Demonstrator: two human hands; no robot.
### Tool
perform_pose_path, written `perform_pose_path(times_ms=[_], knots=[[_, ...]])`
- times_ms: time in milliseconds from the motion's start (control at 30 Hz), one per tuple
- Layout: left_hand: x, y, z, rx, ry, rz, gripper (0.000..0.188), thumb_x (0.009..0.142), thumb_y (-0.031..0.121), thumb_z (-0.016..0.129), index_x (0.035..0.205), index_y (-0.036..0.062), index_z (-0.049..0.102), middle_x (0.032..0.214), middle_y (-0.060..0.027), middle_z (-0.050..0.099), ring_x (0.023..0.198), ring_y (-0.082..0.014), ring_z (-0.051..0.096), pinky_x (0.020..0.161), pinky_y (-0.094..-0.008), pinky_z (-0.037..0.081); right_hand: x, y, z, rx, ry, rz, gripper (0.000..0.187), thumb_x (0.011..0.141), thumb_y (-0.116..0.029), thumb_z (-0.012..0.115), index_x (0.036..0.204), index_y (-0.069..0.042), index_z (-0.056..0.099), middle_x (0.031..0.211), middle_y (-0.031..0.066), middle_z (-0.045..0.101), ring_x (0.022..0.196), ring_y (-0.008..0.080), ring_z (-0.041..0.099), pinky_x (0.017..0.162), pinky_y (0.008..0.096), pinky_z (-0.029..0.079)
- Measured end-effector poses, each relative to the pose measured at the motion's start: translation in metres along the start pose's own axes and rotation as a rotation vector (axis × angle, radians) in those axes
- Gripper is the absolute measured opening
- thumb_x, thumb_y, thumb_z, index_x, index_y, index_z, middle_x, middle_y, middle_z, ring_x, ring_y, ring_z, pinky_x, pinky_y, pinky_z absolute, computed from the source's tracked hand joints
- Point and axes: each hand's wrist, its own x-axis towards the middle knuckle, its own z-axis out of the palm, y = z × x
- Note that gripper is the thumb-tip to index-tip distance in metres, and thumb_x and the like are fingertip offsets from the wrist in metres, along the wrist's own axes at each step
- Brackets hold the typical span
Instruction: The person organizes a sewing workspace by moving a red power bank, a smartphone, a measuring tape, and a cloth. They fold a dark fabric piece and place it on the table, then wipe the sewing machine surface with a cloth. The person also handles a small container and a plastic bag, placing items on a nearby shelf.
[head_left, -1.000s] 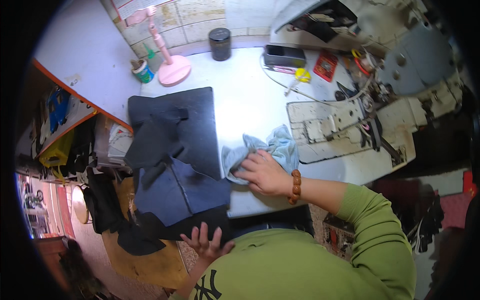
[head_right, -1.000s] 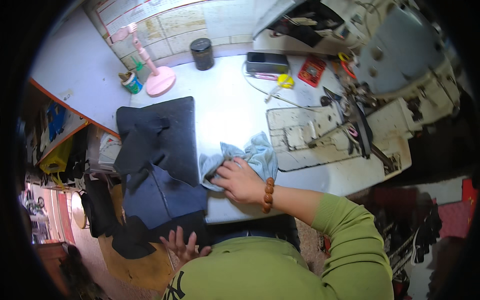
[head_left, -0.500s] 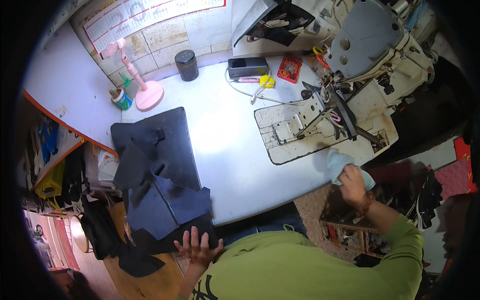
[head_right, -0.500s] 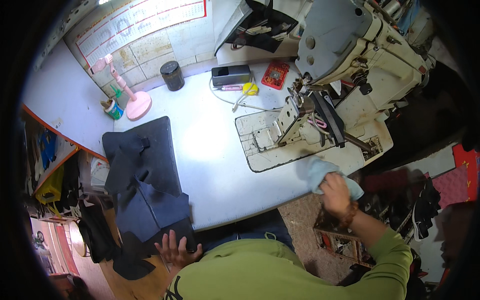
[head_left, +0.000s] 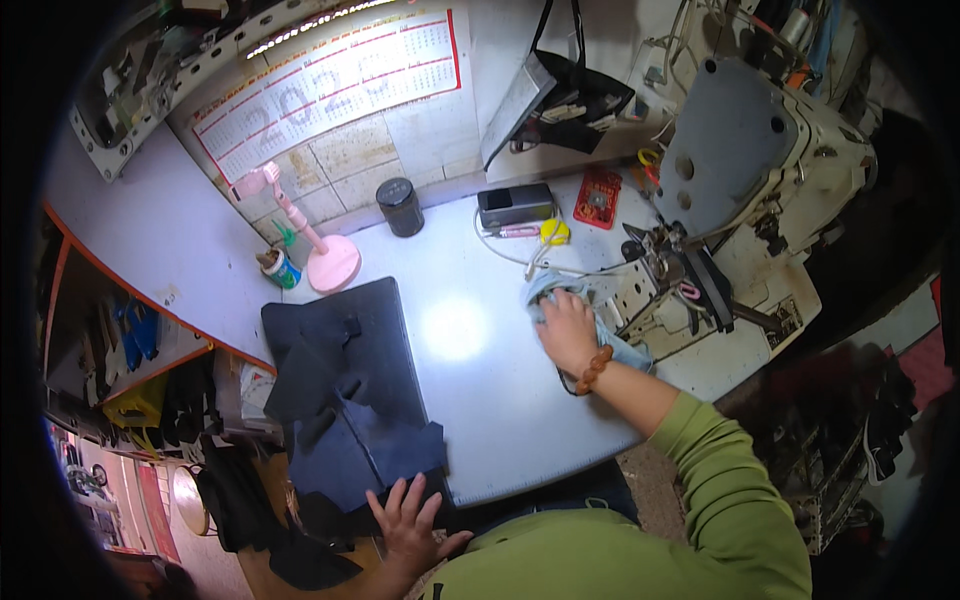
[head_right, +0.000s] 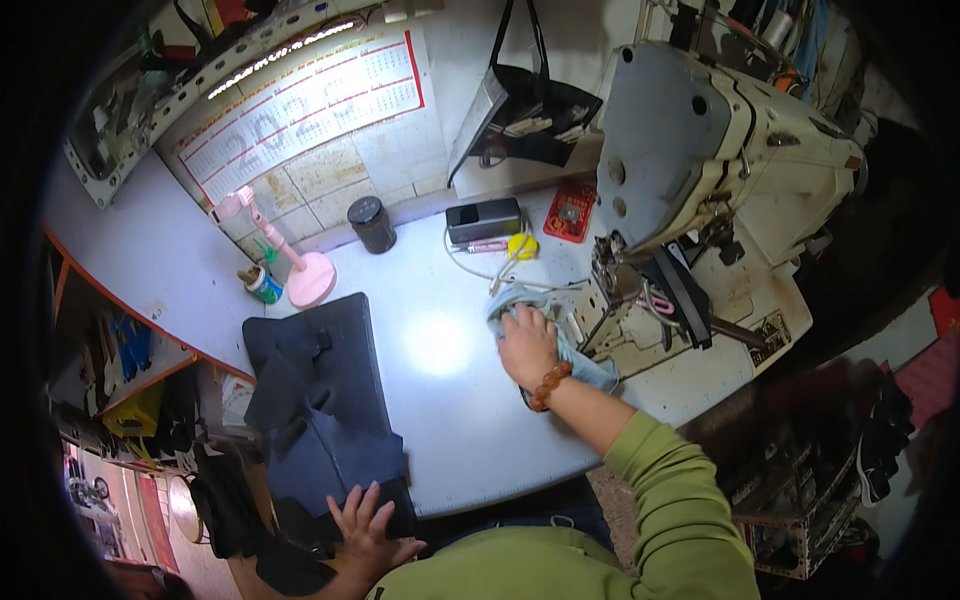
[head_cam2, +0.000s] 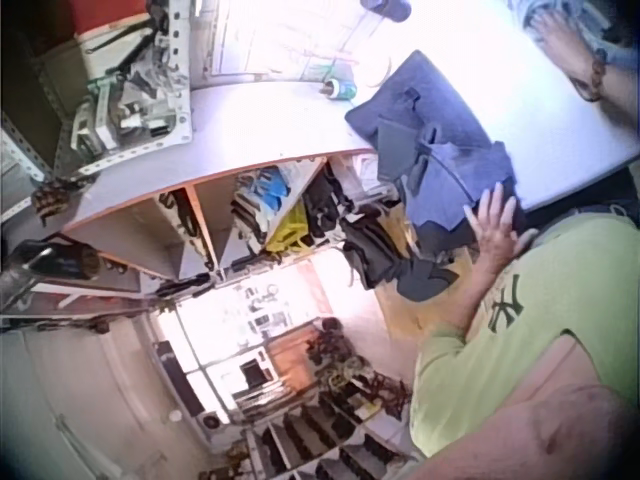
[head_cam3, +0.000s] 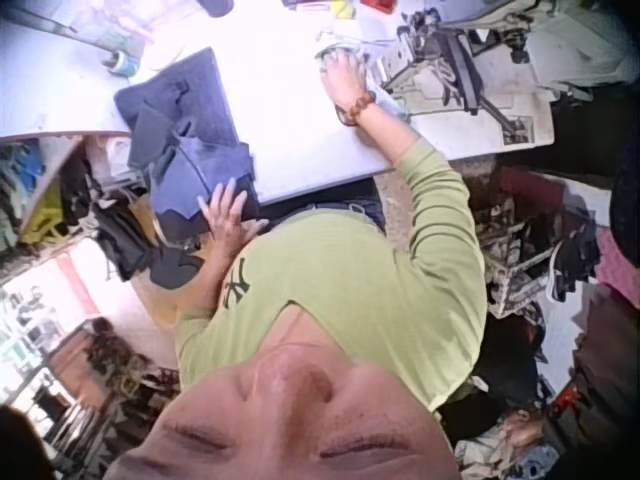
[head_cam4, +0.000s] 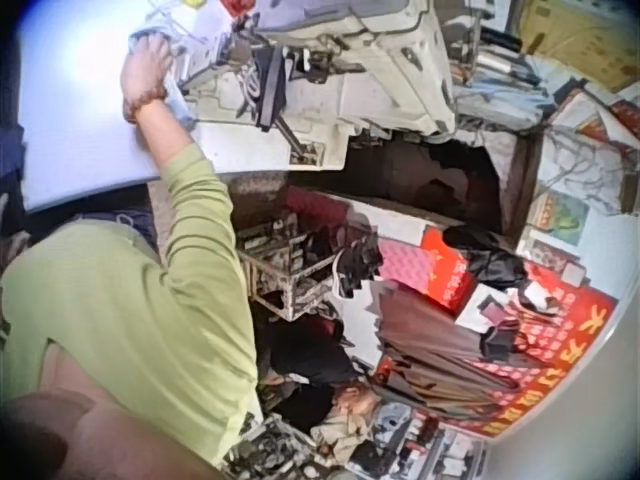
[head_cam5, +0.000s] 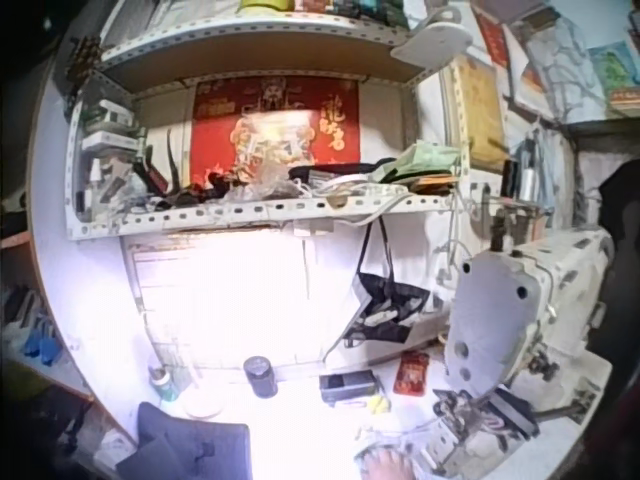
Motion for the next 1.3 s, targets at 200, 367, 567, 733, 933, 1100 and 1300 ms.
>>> perform_pose_path(times_ms=[200, 367, 567, 733, 933, 1100, 1300], knots=[[0.218, -0.049, -0.011, 0.009, 0.019, 0.196, 0.067, 0.070, 0.025, 0.081, 0.128, 0.0051, 0.052, 0.137, -0.0172, 0.050, 0.127, -0.0363, 0.046, 0.108, -0.0546, 0.034, -0.010, 0.000, 0.015, -0.053, 0.047, -0.174, 0.047, 0.082, -0.033, 0.067, 0.119, -0.005, 0.058, 0.126, 0.0169, 0.050, 0.120, 0.0345, 0.044, 0.101, 0.0466, 0.035], [0.405, -0.053, 0.069, 0.053, -0.077, 0.142, 0.073, 0.074, 0.032, 0.079, 0.133, 0.0049, 0.047, 0.139, -0.0170, 0.048, 0.130, -0.0360, 0.043, 0.110, -0.0490, 0.033, -0.042, -0.010, -0.005, 0.028, -0.235, -0.379, 0.054, 0.082, -0.039, 0.068, 0.123, -0.005, 0.057, 0.119, 0.0159, 0.053, 0.112, 0.0316, 0.048, 0.098, 0.0434, 0.036], [0.506, -0.064, 0.140, 0.094, -0.252, -0.097, 0.085, 0.071, 0.038, 0.080, 0.141, 0.0086, 0.041, 0.141, -0.0130, 0.047, 0.134, -0.0291, 0.041, 0.112, -0.0531, 0.030, -0.036, 0.002, -0.024, 0.176, -0.439, -0.529, 0.066, 0.085, -0.050, 0.064, 0.131, -0.004, 0.051, 0.119, 0.0175, 0.053, 0.115, 0.0331, 0.048, 0.104, 0.0470, 0.030], [0.515, -0.073, 0.167, 0.040, -0.265, -0.023, 0.077, 0.066, 0.037, 0.082, 0.131, 0.0085, 0.051, 0.129, -0.0117, 0.057, 0.124, -0.0286, 0.050, 0.105, -0.0465, 0.037, -0.004, 0.002, -0.047, 0.344, -0.564, -0.366, 0.052, 0.087, -0.050, 0.062, 0.116, -0.007, 0.062, 0.102, 0.0094, 0.061, 0.108, 0.0275, 0.053, 0.099, 0.0471, 0.035], [0.493, -0.072, 0.141, 0.011, -0.139, -0.007, 0.063, 0.065, 0.033, 0.082, 0.118, 0.0088, 0.058, 0.116, -0.0110, 0.060, 0.115, -0.0293, 0.055, 0.095, -0.0440, 0.043, 0.024, -0.003, -0.039, 0.175, -0.334, -0.058, 0.023, 0.082, -0.033, 0.068, 0.083, -0.010, 0.066, 0.088, 0.0035, 0.062, 0.096, 0.0268, 0.057, 0.081, 0.0429, 0.043], [0.435, -0.088, 0.096, -0.108, -0.041, -0.045, 0.063, 0.065, 0.029, 0.084, 0.116, 0.0058, 0.057, 0.112, -0.0133, 0.060, 0.108, -0.0332, 0.055, 0.091, -0.0439, 0.045, 0.046, 0.012, -0.024, 0.155, 0.193, -0.041, 0.025, 0.080, -0.023, 0.067, 0.099, -0.008, 0.059, 0.096, 0.0103, 0.062, 0.092, 0.0335, 0.060, 0.078, 0.0435, 0.047], [0.336, -0.101, 0.068, -0.070, -0.159, -0.096, 0.064, 0.065, 0.027, 0.085, 0.117, 0.0041, 0.056, 0.109, -0.0143, 0.059, 0.105, -0.0337, 0.055, 0.089, -0.0446, 0.045, 0.088, 0.017, 0.008, 0.115, 0.022, 0.345, 0.039, 0.083, -0.032, 0.067, 0.112, -0.009, 0.055, 0.108, 0.0160, 0.063, 0.101, 0.0350, 0.062, 0.086, 0.0482, 0.047]])
